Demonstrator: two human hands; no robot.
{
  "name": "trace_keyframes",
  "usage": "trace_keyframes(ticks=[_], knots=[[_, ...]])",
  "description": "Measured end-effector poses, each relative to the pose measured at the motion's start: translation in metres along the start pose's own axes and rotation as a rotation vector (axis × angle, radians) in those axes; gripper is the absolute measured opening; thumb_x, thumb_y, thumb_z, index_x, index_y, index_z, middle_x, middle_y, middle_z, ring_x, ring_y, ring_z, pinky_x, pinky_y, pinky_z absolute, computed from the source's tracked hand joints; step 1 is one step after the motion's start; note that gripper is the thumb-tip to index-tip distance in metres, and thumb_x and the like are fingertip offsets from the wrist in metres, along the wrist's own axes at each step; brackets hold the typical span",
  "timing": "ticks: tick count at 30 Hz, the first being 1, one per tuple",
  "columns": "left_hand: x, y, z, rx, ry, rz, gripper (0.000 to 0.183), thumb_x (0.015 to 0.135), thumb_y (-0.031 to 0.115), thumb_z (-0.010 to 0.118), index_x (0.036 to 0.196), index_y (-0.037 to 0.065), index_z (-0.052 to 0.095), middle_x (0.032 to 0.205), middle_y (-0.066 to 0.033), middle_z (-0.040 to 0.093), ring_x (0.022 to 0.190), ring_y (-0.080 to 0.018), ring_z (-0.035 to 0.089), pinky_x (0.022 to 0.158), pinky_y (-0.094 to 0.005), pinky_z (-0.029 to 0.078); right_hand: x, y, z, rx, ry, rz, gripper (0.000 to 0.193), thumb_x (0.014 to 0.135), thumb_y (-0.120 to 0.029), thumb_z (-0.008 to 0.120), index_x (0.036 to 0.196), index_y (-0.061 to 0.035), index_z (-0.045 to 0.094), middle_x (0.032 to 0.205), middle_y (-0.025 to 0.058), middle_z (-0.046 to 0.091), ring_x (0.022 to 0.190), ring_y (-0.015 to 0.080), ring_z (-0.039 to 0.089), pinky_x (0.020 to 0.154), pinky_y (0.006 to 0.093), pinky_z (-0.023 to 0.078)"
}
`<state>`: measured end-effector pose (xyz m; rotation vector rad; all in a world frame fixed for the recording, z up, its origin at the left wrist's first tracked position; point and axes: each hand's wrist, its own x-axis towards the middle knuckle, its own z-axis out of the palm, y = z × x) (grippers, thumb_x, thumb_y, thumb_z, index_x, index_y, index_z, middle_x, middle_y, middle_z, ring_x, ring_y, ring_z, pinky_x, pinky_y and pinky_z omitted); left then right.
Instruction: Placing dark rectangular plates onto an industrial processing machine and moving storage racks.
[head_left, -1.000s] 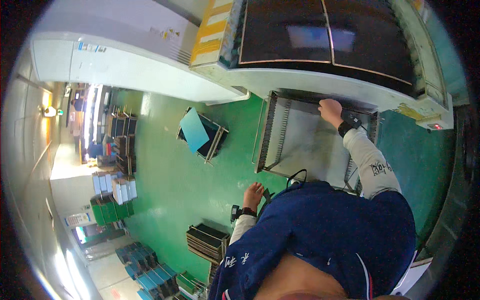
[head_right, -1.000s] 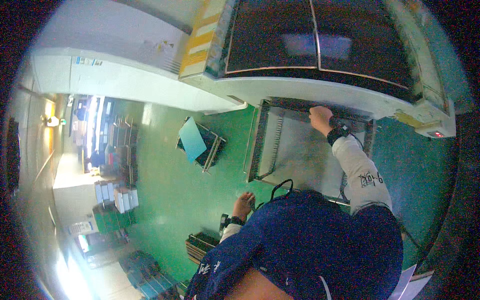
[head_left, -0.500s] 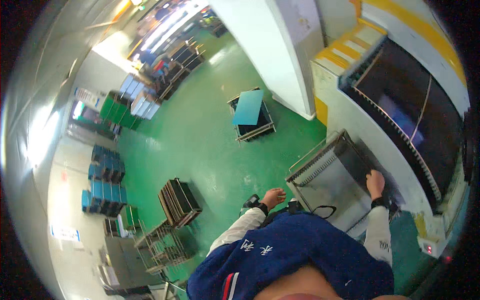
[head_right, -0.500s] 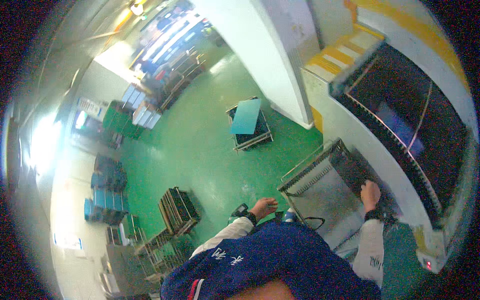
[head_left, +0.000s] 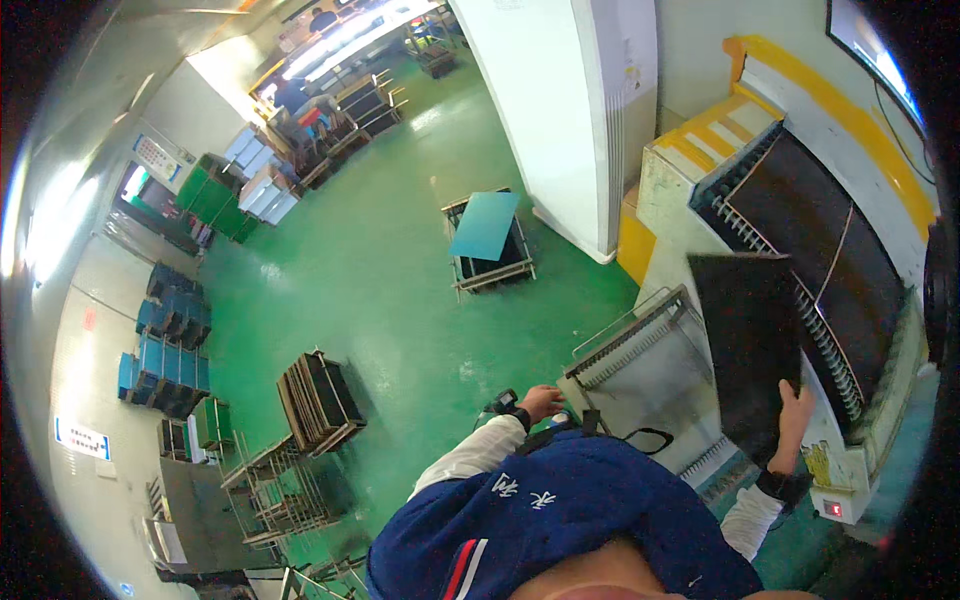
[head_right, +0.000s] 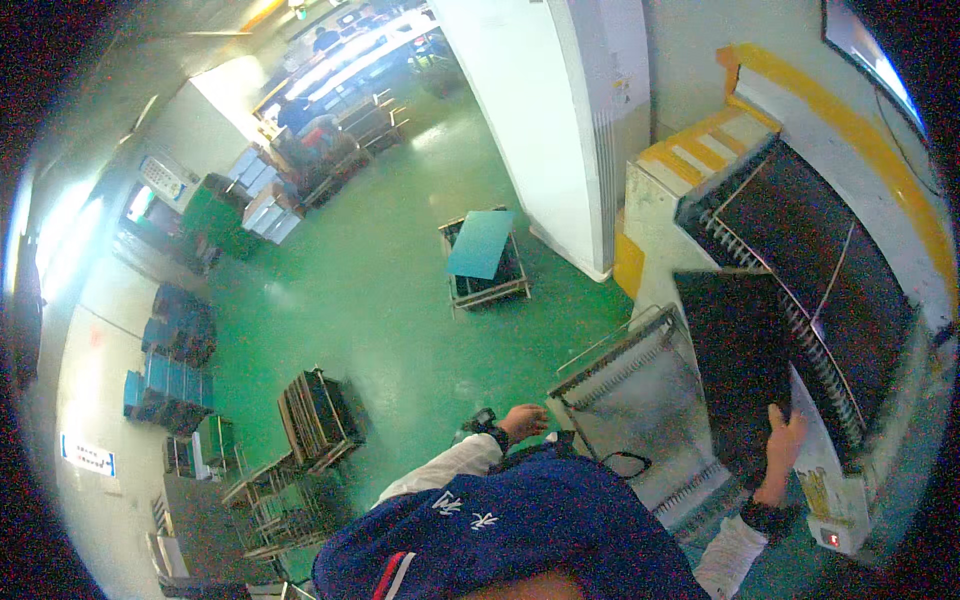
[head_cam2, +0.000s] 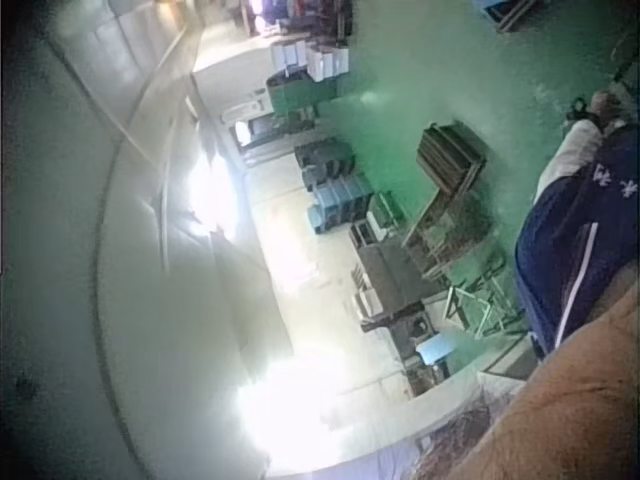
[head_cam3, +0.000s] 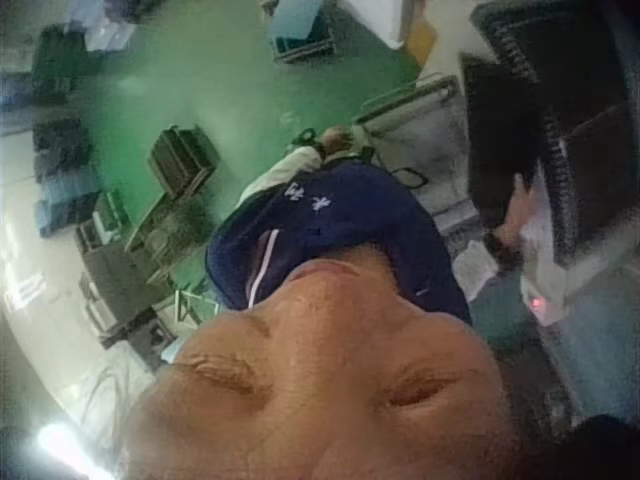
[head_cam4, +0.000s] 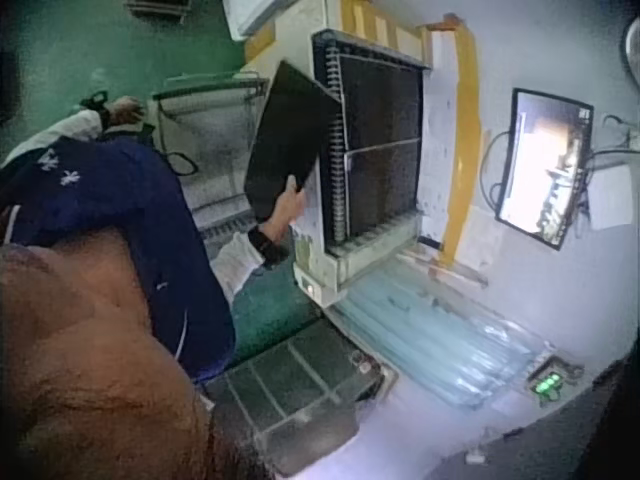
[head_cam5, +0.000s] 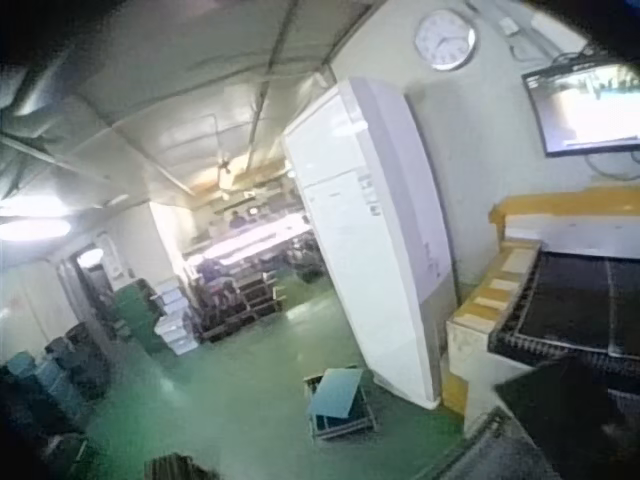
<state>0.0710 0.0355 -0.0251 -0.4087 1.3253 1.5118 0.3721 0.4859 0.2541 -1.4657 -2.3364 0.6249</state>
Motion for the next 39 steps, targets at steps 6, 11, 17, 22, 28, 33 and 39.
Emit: trace_keyframes(ticks=[6, 11, 17, 22, 28, 33, 39], knots=[[0.012, 0.002, -0.033, -0.036, -0.258, 0.082, 0.033, 0.092, 0.012, 0.056, 0.121, -0.002, 0.046, 0.105, -0.0167, 0.061, 0.089, -0.0319, 0.064, 0.070, -0.0396, 0.054, -0.059, 0.010, -0.022, 0.107, 0.286, -0.058, 0.040, 0.085, -0.006, 0.062, 0.125, -0.0062, 0.060, 0.120, 0.0216, 0.061, 0.107, 0.0288, 0.059, 0.092, 0.0356, 0.045], [0.027, 0.007, -0.052, -0.019, -0.123, -0.022, 0.037, 0.090, 0.012, 0.059, 0.122, 0.000, 0.047, 0.105, -0.0165, 0.060, 0.084, -0.0306, 0.061, 0.073, -0.0409, 0.054, -0.060, 0.048, 0.017, 0.280, 0.307, -0.277, 0.030, 0.082, 0.002, 0.062, 0.112, -0.0056, 0.066, 0.089, 0.0076, 0.065, 0.081, 0.0206, 0.060, 0.077, 0.0339, 0.051], [0.016, 0.017, -0.029, 0.030, -0.069, -0.048, 0.034, 0.093, 0.016, 0.058, 0.121, 0.001, 0.047, 0.106, -0.0157, 0.059, 0.085, -0.0325, 0.061, 0.073, -0.0428, 0.052, -0.084, -0.003, 0.028, 1.803, 0.067, 0.494, 0.009, 0.084, -0.010, 0.068, 0.088, -0.0036, 0.064, 0.085, 0.0103, 0.064, 0.079, 0.0256, 0.062, 0.075, 0.0416, 0.054], [0.014, 0.023, -0.022, 0.032, -0.099, -0.075, 0.035, 0.093, 0.015, 0.057, 0.124, 0.001, 0.048, 0.108, -0.0164, 0.060, 0.090, -0.0333, 0.061, 0.076, -0.0429, 0.052, -0.088, 0.024, 0.056, 1.930, 0.102, 0.608, 0.011, 0.088, -0.010, 0.065, 0.095, -0.0029, 0.060, 0.090, 0.0096, 0.063, 0.078, 0.0248, 0.060, 0.076, 0.0400, 0.055], [0.026, 0.009, -0.056, 0.042, -0.167, -0.076, 0.036, 0.093, 0.016, 0.056, 0.125, 0.001, 0.049, 0.112, -0.0171, 0.061, 0.092, -0.0313, 0.062, 0.076, -0.0410, 0.053, -0.087, 0.000, 0.057, 1.928, 0.009, 0.665, 0.011, 0.088, -0.010, 0.065, 0.095, -0.0035, 0.060, 0.092, 0.0082, 0.062, 0.089, 0.0225, 0.058, 0.083, 0.0365, 0.051], [0.011, 0.017, -0.050, 0.016, -0.151, -0.113, 0.032, 0.093, 0.014, 0.054, 0.123, 0.002, 0.051, 0.113, -0.0165, 0.060, 0.092, -0.0301, 0.062, 0.076, -0.0398, 0.052, -0.082, -0.013, 0.060, 1.905, 0.005, 0.652, 0.014, 0.089, -0.013, 0.065, 0.096, -0.0033, 0.058, 0.093, 0.0102, 0.061, 0.087, 0.0256, 0.059, 0.078, 0.0375, 0.052], [-0.006, 0.019, -0.040, 0.190, -0.054, -0.023, 0.031, 0.094, 0.015, 0.054, 0.122, 0.002, 0.051, 0.112, -0.0154, 0.060, 0.092, -0.0295, 0.061, 0.078, -0.0397, 0.052, -0.064, -0.012, 0.065, 1.870, -0.027, 0.681, 0.018, 0.089, -0.019, 0.066, 0.093, -0.0056, 0.054, 0.089, 0.0108, 0.058, 0.084, 0.0262, 0.060, 0.072, 0.0377, 0.050]])
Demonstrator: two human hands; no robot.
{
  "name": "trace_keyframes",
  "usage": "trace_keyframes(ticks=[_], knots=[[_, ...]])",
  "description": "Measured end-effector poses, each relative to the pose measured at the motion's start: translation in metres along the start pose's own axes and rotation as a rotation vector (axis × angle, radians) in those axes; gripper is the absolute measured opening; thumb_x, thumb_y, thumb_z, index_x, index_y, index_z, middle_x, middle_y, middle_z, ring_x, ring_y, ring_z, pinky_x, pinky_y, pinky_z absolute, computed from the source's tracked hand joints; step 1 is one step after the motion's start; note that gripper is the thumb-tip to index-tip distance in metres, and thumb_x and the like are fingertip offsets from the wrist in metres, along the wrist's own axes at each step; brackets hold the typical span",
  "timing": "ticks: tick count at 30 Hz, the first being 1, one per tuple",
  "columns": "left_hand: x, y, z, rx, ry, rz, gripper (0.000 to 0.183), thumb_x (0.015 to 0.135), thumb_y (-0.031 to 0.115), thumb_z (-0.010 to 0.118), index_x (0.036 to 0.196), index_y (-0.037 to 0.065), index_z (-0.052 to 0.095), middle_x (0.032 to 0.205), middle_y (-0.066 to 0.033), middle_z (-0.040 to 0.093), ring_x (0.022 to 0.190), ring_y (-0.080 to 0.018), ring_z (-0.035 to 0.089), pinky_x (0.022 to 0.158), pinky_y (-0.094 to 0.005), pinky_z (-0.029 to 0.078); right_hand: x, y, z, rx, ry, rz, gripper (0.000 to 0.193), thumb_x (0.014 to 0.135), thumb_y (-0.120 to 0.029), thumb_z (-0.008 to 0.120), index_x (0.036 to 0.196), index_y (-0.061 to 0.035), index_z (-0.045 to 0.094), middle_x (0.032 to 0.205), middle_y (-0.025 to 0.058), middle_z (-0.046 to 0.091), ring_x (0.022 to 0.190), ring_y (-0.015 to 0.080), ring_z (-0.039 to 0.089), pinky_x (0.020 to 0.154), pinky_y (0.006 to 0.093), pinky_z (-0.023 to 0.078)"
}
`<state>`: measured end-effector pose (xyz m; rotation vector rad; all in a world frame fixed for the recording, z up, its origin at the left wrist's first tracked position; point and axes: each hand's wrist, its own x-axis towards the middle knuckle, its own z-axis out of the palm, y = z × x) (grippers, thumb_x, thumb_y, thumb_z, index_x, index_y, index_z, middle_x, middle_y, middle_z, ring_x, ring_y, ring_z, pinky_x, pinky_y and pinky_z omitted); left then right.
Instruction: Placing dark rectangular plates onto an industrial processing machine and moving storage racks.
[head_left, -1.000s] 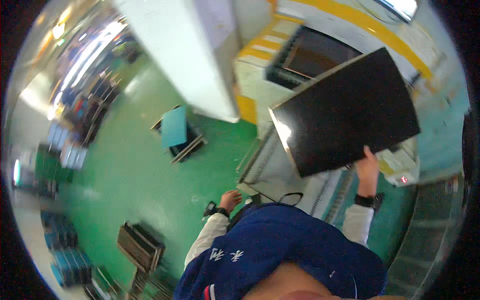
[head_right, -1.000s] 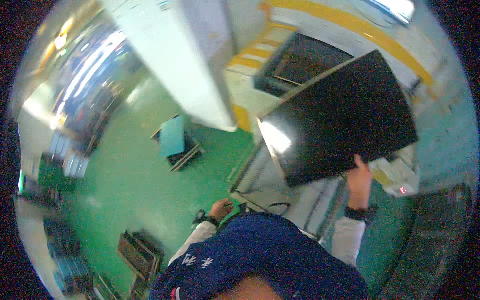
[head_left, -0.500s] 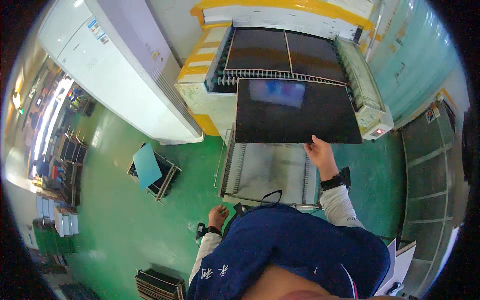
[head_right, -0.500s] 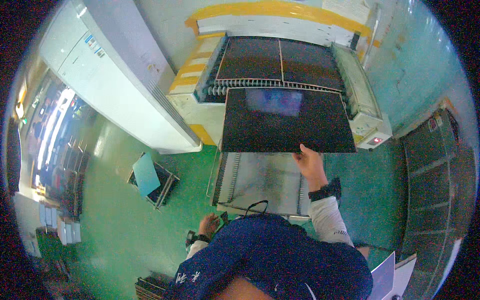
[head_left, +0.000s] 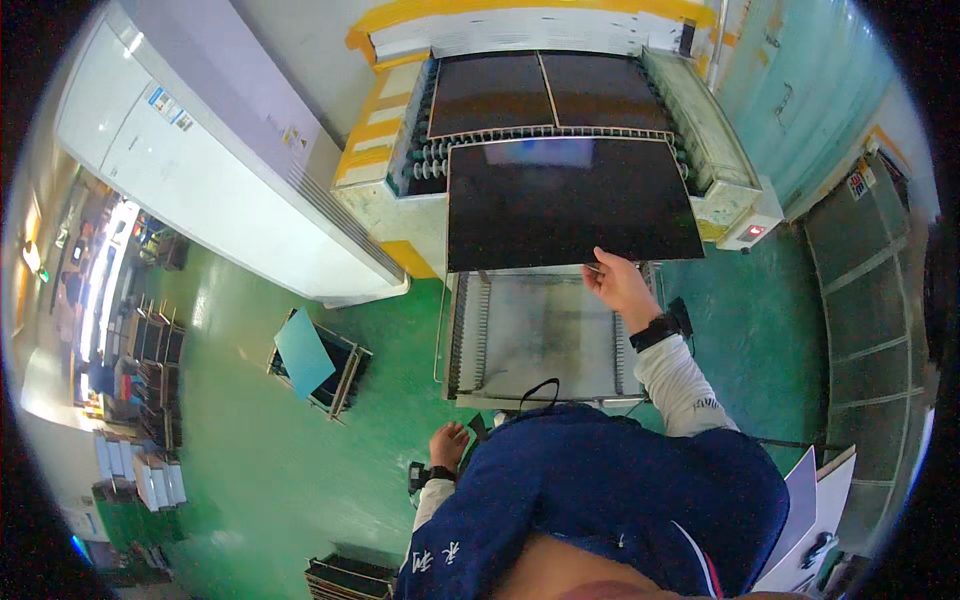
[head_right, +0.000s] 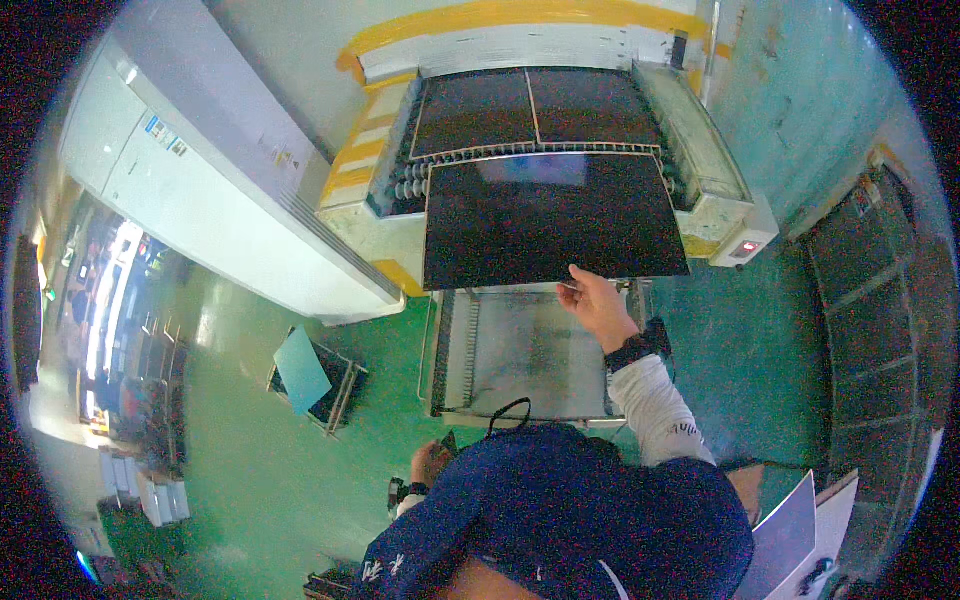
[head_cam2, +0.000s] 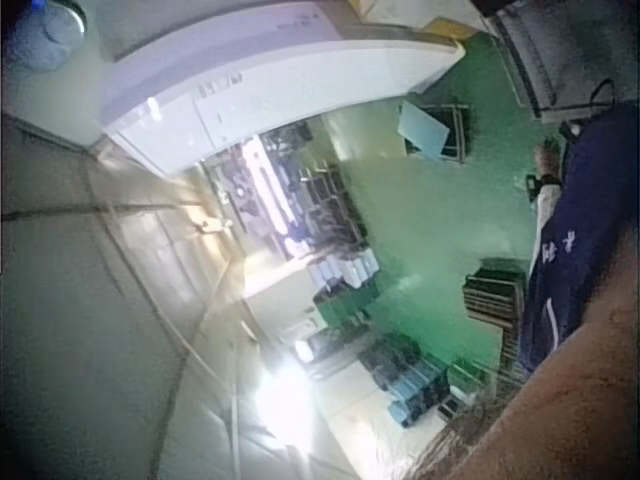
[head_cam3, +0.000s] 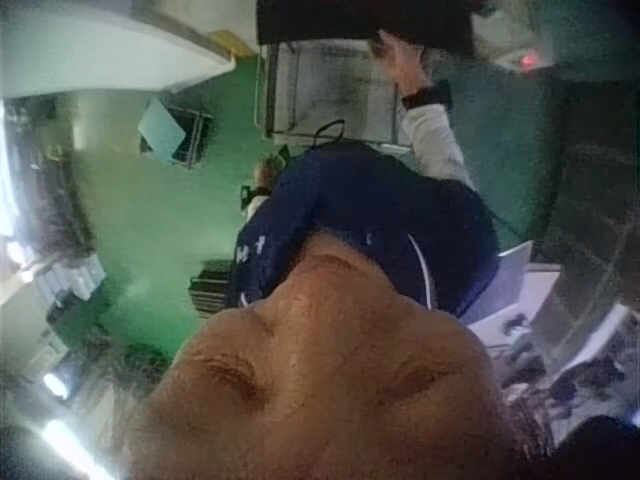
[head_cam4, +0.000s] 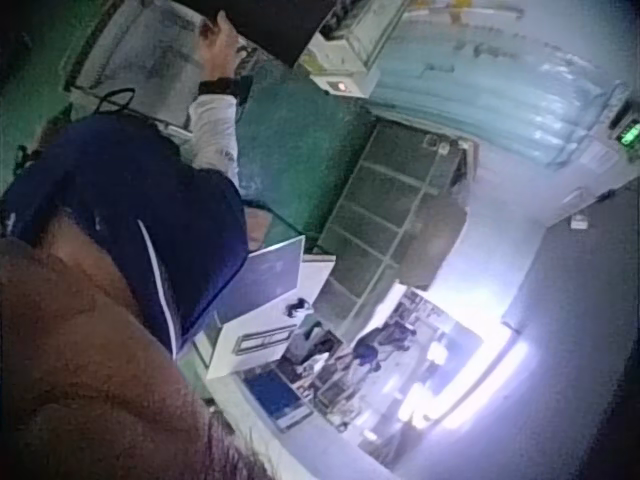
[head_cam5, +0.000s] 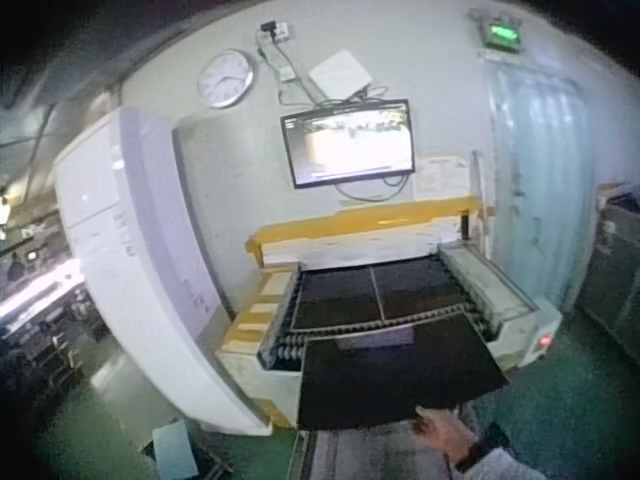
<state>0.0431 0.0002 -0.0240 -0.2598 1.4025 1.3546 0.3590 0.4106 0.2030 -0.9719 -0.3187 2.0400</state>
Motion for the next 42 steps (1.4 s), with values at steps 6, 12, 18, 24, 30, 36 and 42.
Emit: trace_keyframes(ticks=[6, 12, 18, 24, 30, 36, 42], knots=[[0.005, -0.008, -0.012, 0.077, -0.083, 0.030, 0.030, 0.093, 0.018, 0.056, 0.118, 0.002, 0.051, 0.110, -0.0153, 0.060, 0.094, -0.0307, 0.060, 0.081, -0.0420, 0.051, 0.008, -0.009, 0.005, -0.023, -0.042, -0.029, 0.019, 0.088, -0.020, 0.067, 0.093, -0.0061, 0.054, 0.090, 0.0104, 0.058, 0.085, 0.0252, 0.060, 0.073, 0.0363, 0.050], [0.031, -0.019, -0.046, 0.725, -0.310, 0.411, 0.031, 0.093, 0.016, 0.057, 0.119, 0.001, 0.050, 0.110, -0.0154, 0.060, 0.094, -0.0312, 0.060, 0.081, -0.0430, 0.052, 0.020, -0.015, 0.016, -0.044, -0.056, -0.010, 0.022, 0.088, -0.019, 0.068, 0.094, -0.0053, 0.053, 0.092, 0.0133, 0.059, 0.084, 0.0248, 0.060, 0.073, 0.0359, 0.051], [0.025, -0.017, -0.033, -0.023, -0.112, -0.025, 0.030, 0.093, 0.014, 0.056, 0.119, 0.000, 0.050, 0.108, -0.0159, 0.061, 0.092, -0.0305, 0.060, 0.080, -0.0422, 0.052, 0.031, -0.021, 0.022, -0.064, -0.016, 0.009, 0.023, 0.088, -0.021, 0.068, 0.092, -0.0051, 0.052, 0.092, 0.0155, 0.062, 0.081, 0.0249, 0.060, 0.072, 0.0362, 0.051], [0.008, -0.009, -0.029, 0.792, -0.246, 0.440, 0.030, 0.093, 0.014, 0.056, 0.119, 0.001, 0.050, 0.105, -0.0161, 0.061, 0.088, -0.0295, 0.061, 0.078, -0.0404, 0.052, 0.041, -0.028, 0.025, -0.100, -0.018, 0.007, 0.025, 0.088, -0.024, 0.068, 0.090, -0.0052, 0.053, 0.091, 0.0152, 0.063, 0.080, 0.0242, 0.060, 0.070, 0.0363, 0.051], [0.005, -0.006, -0.016, 0.939, -0.164, 0.462, 0.030, 0.093, 0.014, 0.058, 0.118, 0.000, 0.050, 0.104, -0.0154, 0.061, 0.085, -0.0293, 0.061, 0.076, -0.0402, 0.053, 0.051, -0.031, 0.029, -0.109, -0.041, -0.004, 0.024, 0.087, -0.025, 0.069, 0.089, -0.0062, 0.054, 0.090, 0.0136, 0.064, 0.080, 0.0230, 0.061, 0.070, 0.0362, 0.051], [-0.004, -0.001, 0.004, 0.004, 0.067, -0.027, 0.031, 0.093, 0.015, 0.057, 0.120, 0.000, 0.050, 0.106, -0.0154, 0.060, 0.087, -0.0295, 0.061, 0.076, -0.0404, 0.052, 0.055, -0.037, 0.032, -0.108, -0.043, -0.011, 0.023, 0.088, -0.025, 0.069, 0.089, -0.0069, 0.055, 0.088, 0.0127, 0.065, 0.081, 0.0217, 0.061, 0.070, 0.0353, 0.051], [-0.002, -0.010, -0.014, 0.791, -0.160, 0.385, 0.034, 0.094, 0.016, 0.057, 0.122, -0.001, 0.048, 0.107, -0.0160, 0.060, 0.090, -0.0303, 0.061, 0.080, -0.0411, 0.051, 0.065, -0.039, 0.038, -0.134, -0.095, -0.022, 0.022, 0.089, -0.025, 0.068, 0.091, -0.0057, 0.057, 0.090, 0.0129, 0.067, 0.080, 0.0205, 0.061, 0.070, 0.0334, 0.051]])
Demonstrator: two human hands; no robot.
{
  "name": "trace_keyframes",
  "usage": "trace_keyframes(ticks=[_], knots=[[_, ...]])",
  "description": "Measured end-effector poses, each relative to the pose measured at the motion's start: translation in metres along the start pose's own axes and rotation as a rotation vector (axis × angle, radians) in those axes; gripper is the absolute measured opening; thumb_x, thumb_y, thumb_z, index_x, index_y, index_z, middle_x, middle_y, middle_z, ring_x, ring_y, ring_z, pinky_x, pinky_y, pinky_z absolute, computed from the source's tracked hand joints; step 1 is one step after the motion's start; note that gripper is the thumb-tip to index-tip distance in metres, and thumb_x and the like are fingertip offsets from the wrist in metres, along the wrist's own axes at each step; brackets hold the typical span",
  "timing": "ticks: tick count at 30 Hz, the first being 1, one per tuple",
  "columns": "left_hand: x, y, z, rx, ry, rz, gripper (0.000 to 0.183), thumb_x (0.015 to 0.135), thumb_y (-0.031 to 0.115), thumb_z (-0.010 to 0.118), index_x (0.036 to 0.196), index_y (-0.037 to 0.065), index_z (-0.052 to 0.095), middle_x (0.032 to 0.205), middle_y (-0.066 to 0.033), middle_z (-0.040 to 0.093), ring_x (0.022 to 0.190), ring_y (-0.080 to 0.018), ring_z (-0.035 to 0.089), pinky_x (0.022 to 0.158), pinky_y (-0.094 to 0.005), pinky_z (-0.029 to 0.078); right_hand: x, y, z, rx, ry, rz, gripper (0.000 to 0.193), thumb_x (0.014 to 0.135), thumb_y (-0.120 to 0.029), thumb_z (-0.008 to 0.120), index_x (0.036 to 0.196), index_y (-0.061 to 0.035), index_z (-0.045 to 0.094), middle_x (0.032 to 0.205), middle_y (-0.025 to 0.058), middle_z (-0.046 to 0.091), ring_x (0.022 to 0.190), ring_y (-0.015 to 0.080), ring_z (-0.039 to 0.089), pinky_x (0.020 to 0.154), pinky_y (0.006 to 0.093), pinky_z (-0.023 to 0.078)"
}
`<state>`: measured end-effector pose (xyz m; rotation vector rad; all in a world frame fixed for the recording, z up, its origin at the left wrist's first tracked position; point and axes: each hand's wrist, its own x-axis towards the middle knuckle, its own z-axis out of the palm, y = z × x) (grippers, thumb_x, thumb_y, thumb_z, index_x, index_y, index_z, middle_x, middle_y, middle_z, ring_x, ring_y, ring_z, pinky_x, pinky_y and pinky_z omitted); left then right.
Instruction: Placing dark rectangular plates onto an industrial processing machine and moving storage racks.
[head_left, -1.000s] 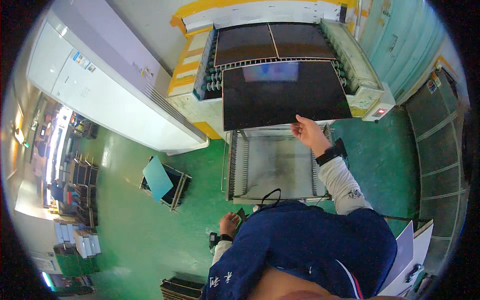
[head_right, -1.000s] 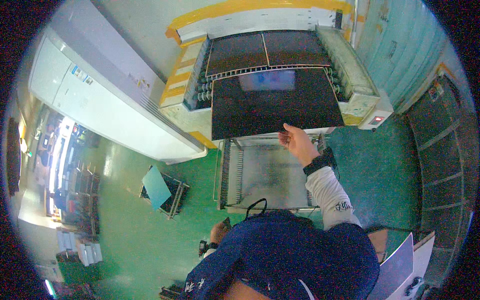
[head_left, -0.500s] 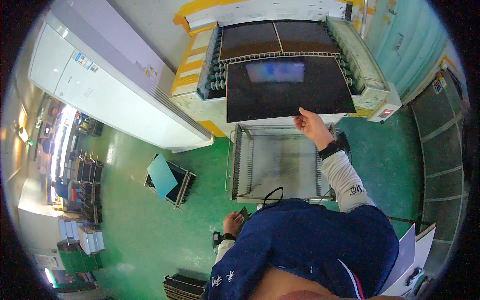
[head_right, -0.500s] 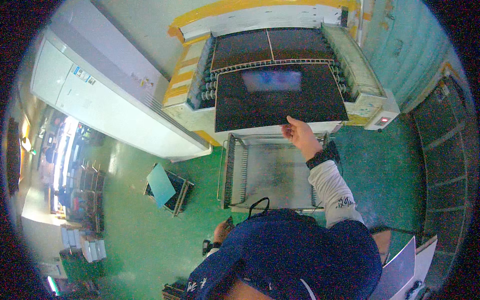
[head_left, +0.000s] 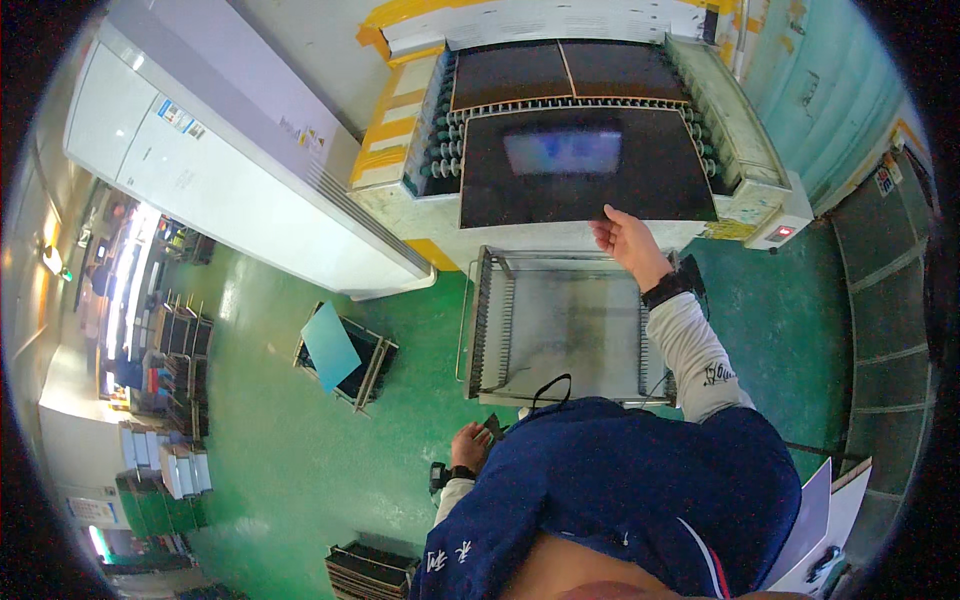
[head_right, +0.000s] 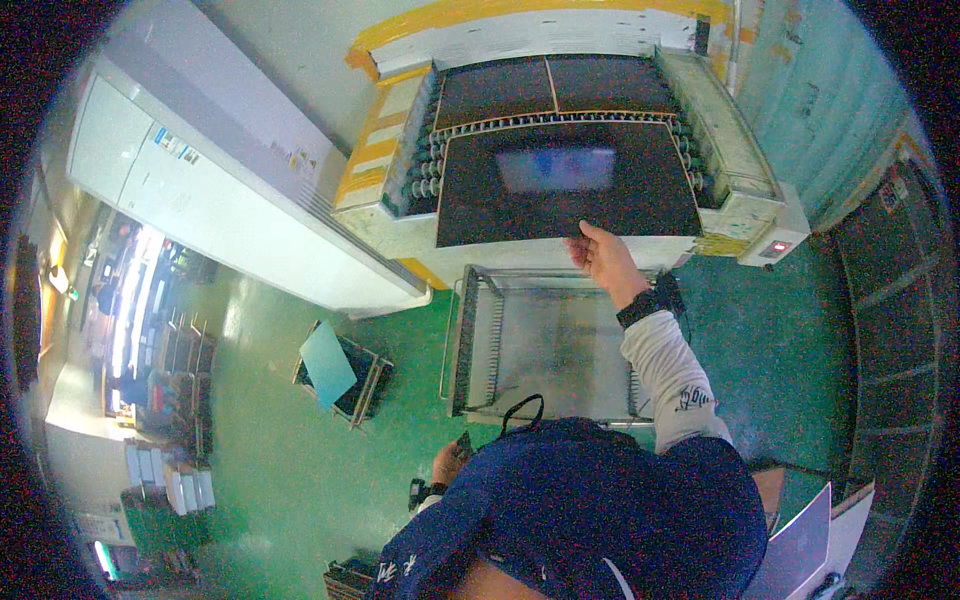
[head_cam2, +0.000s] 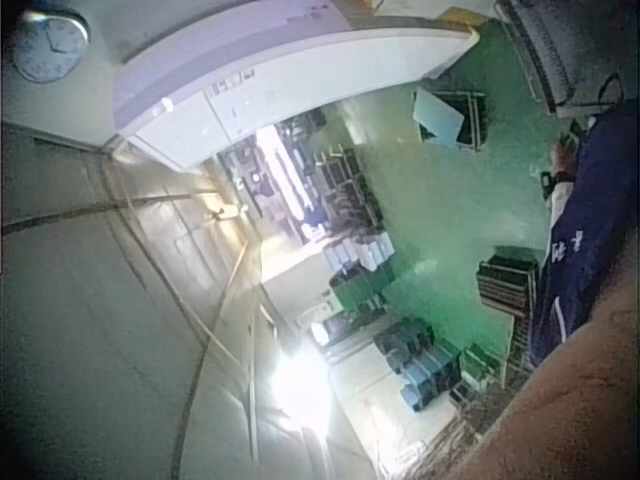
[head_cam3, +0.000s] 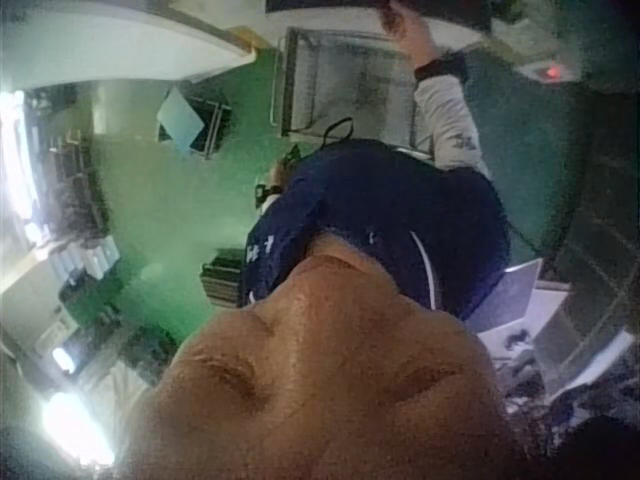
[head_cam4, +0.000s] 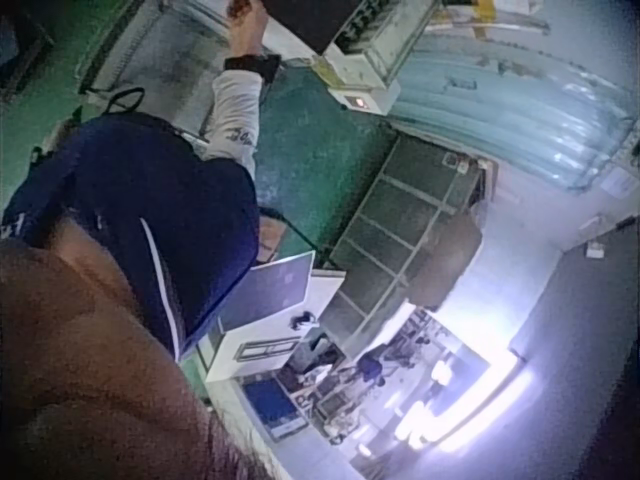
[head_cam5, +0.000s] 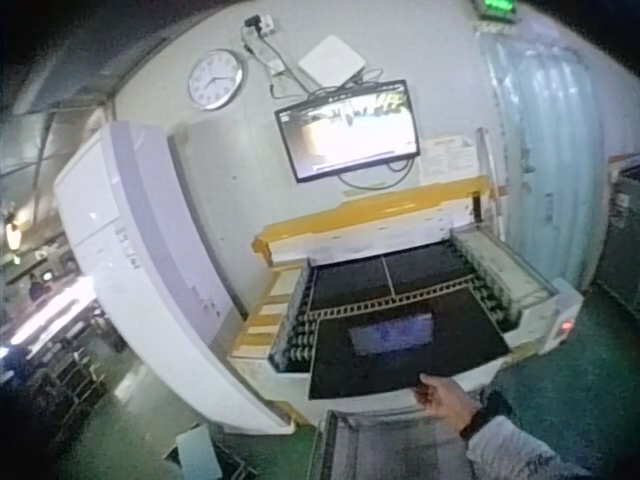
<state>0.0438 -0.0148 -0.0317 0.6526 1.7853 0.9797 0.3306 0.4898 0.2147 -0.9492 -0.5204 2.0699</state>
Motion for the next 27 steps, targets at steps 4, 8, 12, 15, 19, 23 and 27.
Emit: trace_keyframes(ticks=[4, 8, 12, 15, 19, 23, 27], knots=[[0.003, 0.005, 0.004, -0.063, -0.007, -0.030, 0.035, 0.094, 0.016, 0.057, 0.124, 0.000, 0.048, 0.107, -0.0156, 0.059, 0.090, -0.0302, 0.061, 0.079, -0.0406, 0.051, 0.011, -0.001, -0.006, 0.004, 0.002, -0.036, 0.024, 0.089, -0.027, 0.066, 0.098, -0.0059, 0.060, 0.094, 0.0114, 0.067, 0.084, 0.0210, 0.063, 0.070, 0.0336, 0.051], [0.012, -0.001, 0.006, -0.848, 0.182, -0.419, 0.034, 0.094, 0.016, 0.057, 0.123, 0.000, 0.049, 0.109, -0.0154, 0.059, 0.091, -0.0297, 0.061, 0.078, -0.0398, 0.052, 0.016, -0.002, 0.000, -0.001, -0.030, -0.005, 0.023, 0.090, -0.026, 0.065, 0.099, -0.0058, 0.060, 0.094, 0.0110, 0.067, 0.082, 0.0208, 0.063, 0.071, 0.0341, 0.051], [0.006, 0.007, 0.007, -0.795, 0.195, -0.446, 0.032, 0.095, 0.016, 0.056, 0.122, 0.000, 0.049, 0.109, -0.0152, 0.059, 0.092, -0.0292, 0.061, 0.078, -0.0388, 0.052, 0.017, -0.003, 0.002, 0.003, -0.011, -0.006, 0.022, 0.090, -0.025, 0.065, 0.096, -0.0045, 0.060, 0.093, 0.0108, 0.067, 0.081, 0.0199, 0.062, 0.073, 0.0329, 0.052], [0.001, 0.018, 0.009, -0.762, 0.222, -0.470, 0.033, 0.095, 0.017, 0.055, 0.122, -0.001, 0.050, 0.111, -0.0153, 0.059, 0.093, -0.0298, 0.061, 0.079, -0.0386, 0.052, 0.020, -0.002, -0.003, 0.029, -0.028, -0.024, 0.022, 0.090, -0.025, 0.065, 0.096, -0.0044, 0.060, 0.093, 0.0105, 0.067, 0.081, 0.0198, 0.062, 0.073, 0.0327, 0.052], [-0.003, 0.023, 0.002, 0.088, -0.017, -0.014, 0.036, 0.091, 0.018, 0.061, 0.121, 0.000, 0.054, 0.119, -0.0162, 0.059, 0.098, -0.0304, 0.062, 0.081, -0.0395, 0.052, 0.023, -0.001, -0.011, 0.053, -0.076, -0.046, 0.023, 0.092, -0.026, 0.063, 0.100, -0.0048, 0.060, 0.094, 0.0100, 0.067, 0.083, 0.0199, 0.063, 0.072, 0.0329, 0.053], [0.016, -0.027, -0.009, 0.275, 0.049, -0.007, 0.034, 0.084, 0.017, 0.068, 0.110, -0.004, 0.059, 0.111, -0.0159, 0.064, 0.093, -0.0251, 0.067, 0.077, -0.0374, 0.053, -0.002, 0.017, 0.004, -0.173, -0.120, 0.064, 0.037, 0.092, -0.037, 0.062, 0.107, -0.0019, 0.060, 0.101, 0.0082, 0.066, 0.085, 0.0154, 0.061, 0.078, 0.0295, 0.051], [0.025, 0.067, 0.002, -0.131, 0.051, -0.095, 0.032, 0.083, 0.018, 0.070, 0.105, -0.002, 0.060, 0.104, -0.0139, 0.065, 0.087, -0.0230, 0.066, 0.071, -0.0340, 0.053, -0.033, 0.072, -0.083, -0.376, -0.020, 0.126, 0.036, 0.092, -0.040, 0.061, 0.098, -0.0045, 0.065, 0.088, 0.0051, 0.067, 0.075, 0.0140, 0.063, 0.070, 0.0265, 0.050]])
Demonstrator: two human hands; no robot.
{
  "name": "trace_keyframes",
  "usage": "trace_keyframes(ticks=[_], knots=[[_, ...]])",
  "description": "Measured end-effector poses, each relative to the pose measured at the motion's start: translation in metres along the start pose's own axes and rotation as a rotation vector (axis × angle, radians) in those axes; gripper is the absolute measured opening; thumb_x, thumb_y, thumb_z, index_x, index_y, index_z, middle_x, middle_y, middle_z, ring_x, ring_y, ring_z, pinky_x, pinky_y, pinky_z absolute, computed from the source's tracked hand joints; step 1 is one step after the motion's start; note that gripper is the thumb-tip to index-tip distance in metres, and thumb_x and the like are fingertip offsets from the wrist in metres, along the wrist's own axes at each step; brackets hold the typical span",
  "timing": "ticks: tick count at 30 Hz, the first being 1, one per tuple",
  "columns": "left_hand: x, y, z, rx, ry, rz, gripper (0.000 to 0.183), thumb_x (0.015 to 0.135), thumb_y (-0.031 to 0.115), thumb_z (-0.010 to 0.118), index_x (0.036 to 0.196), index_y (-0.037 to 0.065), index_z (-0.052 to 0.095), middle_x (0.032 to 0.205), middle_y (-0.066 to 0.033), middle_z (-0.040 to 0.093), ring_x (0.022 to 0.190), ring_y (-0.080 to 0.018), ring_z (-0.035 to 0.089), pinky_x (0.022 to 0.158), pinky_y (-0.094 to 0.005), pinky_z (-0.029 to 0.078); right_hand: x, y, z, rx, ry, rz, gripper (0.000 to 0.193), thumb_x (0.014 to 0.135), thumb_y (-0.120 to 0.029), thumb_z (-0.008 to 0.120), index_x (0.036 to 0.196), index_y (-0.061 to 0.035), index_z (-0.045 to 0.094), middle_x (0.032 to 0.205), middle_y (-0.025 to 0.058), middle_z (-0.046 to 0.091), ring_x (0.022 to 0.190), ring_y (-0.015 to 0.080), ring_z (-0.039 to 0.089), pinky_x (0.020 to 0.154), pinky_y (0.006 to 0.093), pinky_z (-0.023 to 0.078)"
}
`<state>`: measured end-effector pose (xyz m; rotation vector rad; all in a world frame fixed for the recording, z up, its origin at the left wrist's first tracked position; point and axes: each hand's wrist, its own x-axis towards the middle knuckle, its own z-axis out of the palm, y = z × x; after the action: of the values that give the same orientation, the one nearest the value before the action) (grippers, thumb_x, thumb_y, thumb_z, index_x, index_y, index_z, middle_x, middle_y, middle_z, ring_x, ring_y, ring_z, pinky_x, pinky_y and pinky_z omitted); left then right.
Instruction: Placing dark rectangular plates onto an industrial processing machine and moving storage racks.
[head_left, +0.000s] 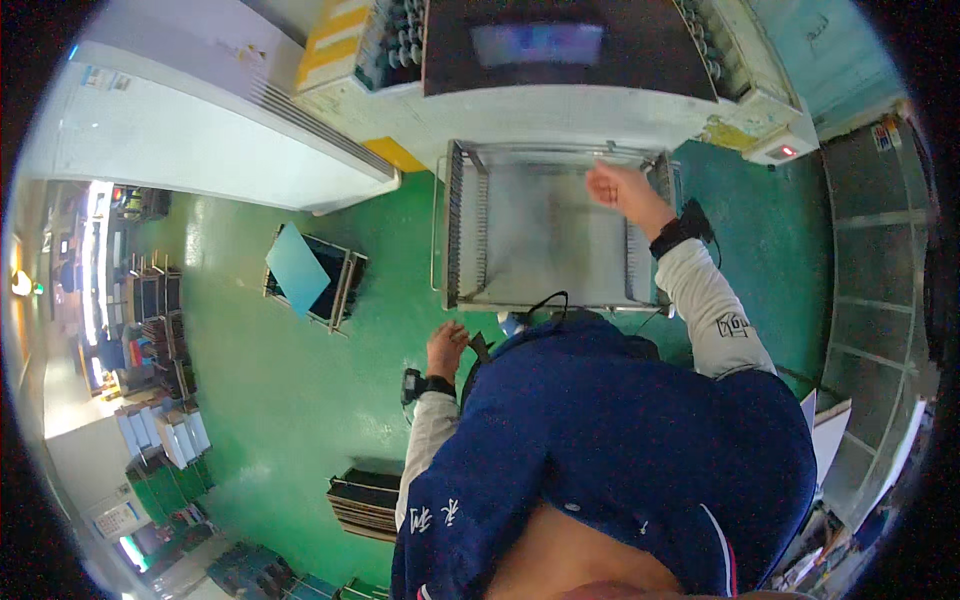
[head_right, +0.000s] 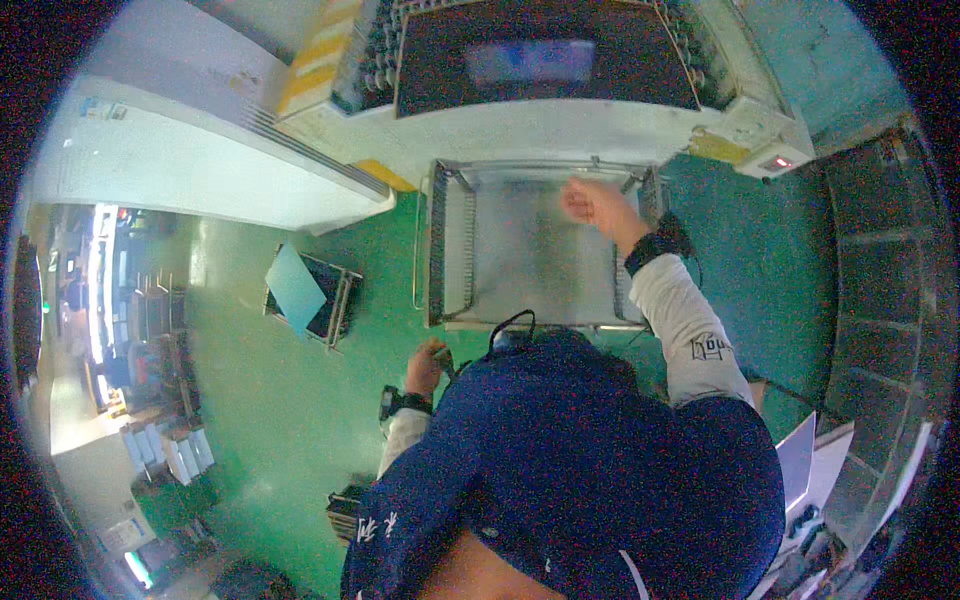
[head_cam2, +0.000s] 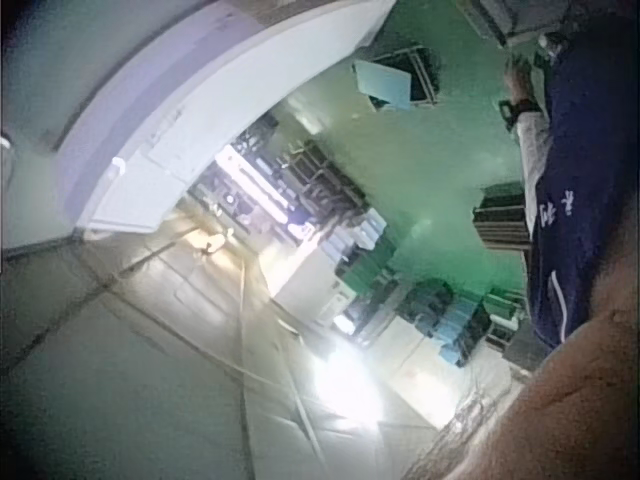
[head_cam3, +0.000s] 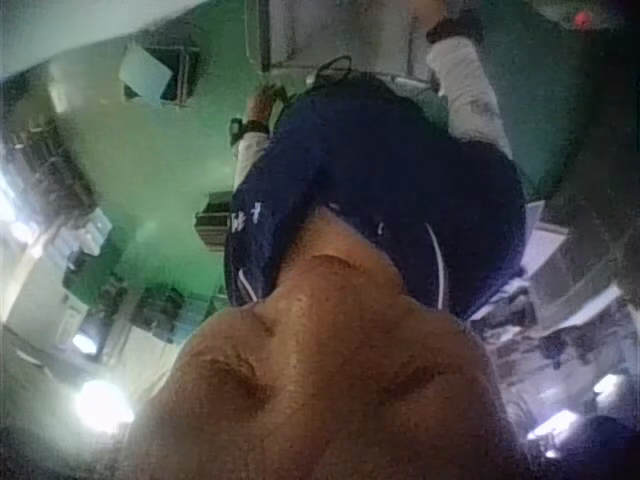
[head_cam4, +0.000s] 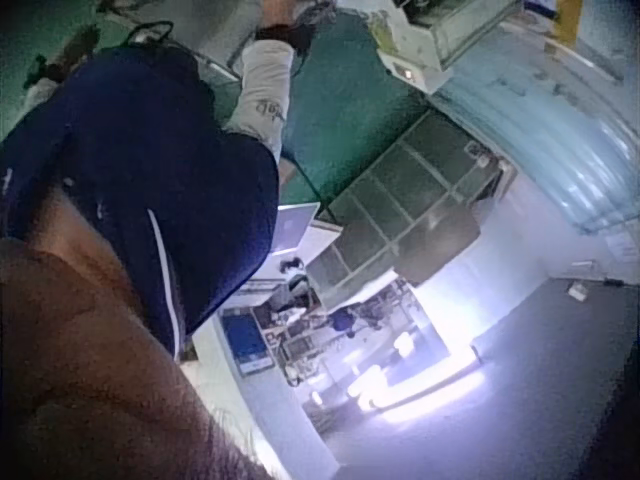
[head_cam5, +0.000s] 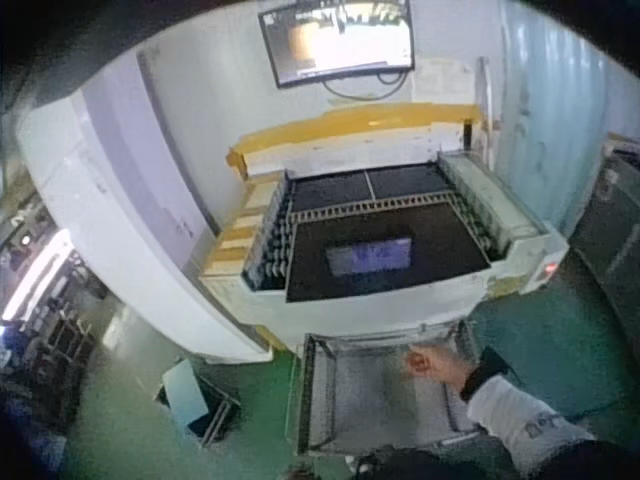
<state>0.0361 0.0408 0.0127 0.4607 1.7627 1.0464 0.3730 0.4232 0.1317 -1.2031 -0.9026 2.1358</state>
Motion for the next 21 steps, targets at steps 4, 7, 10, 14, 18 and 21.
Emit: trace_keyframes(ticks=[4, 7, 10, 14, 18, 21], knots=[[0.037, -0.011, -0.014, -0.544, 0.051, -0.272, 0.031, 0.084, 0.018, 0.069, 0.107, -0.001, 0.059, 0.098, -0.0106, 0.064, 0.077, -0.0197, 0.063, 0.065, -0.0297, 0.053, -0.053, 0.090, -0.040, -0.281, 0.177, 0.210, 0.046, 0.092, -0.050, 0.055, 0.084, -0.0056, 0.066, 0.075, 0.0054, 0.065, 0.061, 0.0145, 0.060, 0.058, 0.0270, 0.048], [0.052, 0.021, -0.014, -0.243, 0.180, -0.161, 0.036, 0.085, 0.023, 0.069, 0.109, -0.001, 0.058, 0.094, -0.0081, 0.064, 0.075, -0.0172, 0.061, 0.061, -0.0279, 0.051, -0.097, 0.135, -0.075, -0.472, 0.231, 0.510, 0.055, 0.090, -0.056, 0.052, 0.079, -0.0029, 0.064, 0.071, 0.0074, 0.064, 0.056, 0.0165, 0.057, 0.052, 0.0291, 0.046], [0.083, 0.040, -0.031, 0.084, 0.133, -0.113, 0.042, 0.083, 0.027, 0.072, 0.112, 0.000, 0.059, 0.093, -0.0049, 0.064, 0.075, -0.0145, 0.060, 0.059, -0.0256, 0.047, -0.132, 0.176, -0.094, -0.586, 0.254, 0.656, 0.065, 0.088, -0.063, 0.047, 0.081, -0.0017, 0.066, 0.070, 0.0098, 0.065, 0.056, 0.0170, 0.058, 0.051, 0.0312, 0.047], [0.118, 0.049, -0.024, 0.131, 0.117, -0.103, 0.044, 0.083, 0.028, 0.073, 0.112, -0.001, 0.058, 0.092, -0.0046, 0.064, 0.073, -0.0120, 0.058, 0.058, -0.0261, 0.046, -0.150, 0.223, -0.097, -0.573, 0.297, 0.680, 0.066, 0.088, -0.064, 0.046, 0.082, -0.0019, 0.066, 0.069, 0.0094, 0.065, 0.054, 0.0168, 0.058, 0.047, 0.0294, 0.044], [0.133, 0.060, -0.010, 0.195, 0.082, 0.015, 0.048, 0.081, 0.028, 0.076, 0.110, -0.005, 0.057, 0.089, -0.0071, 0.064, 0.070, -0.0109, 0.057, 0.058, -0.0272, 0.046, -0.157, 0.219, -0.061, -0.325, 0.278, 0.636, 0.061, 0.086, -0.063, 0.055, 0.091, -0.0022, 0.062, 0.080, 0.0076, 0.065, 0.067, 0.0170, 0.060, 0.063, 0.0310, 0.049], [0.127, 0.085, 0.000, 0.277, 0.027, -0.002, 0.045, 0.080, 0.027, 0.077, 0.106, -0.006, 0.059, 0.084, -0.0071, 0.065, 0.067, -0.0110, 0.057, 0.057, -0.0270, 0.047, -0.157, 0.241, -0.058, -0.099, 0.314, 0.625, 0.054, 0.085, -0.058, 0.061, 0.091, -0.0039, 0.063, 0.083, 0.0061, 0.064, 0.073, 0.0167, 0.061, 0.069, 0.0304, 0.050]])
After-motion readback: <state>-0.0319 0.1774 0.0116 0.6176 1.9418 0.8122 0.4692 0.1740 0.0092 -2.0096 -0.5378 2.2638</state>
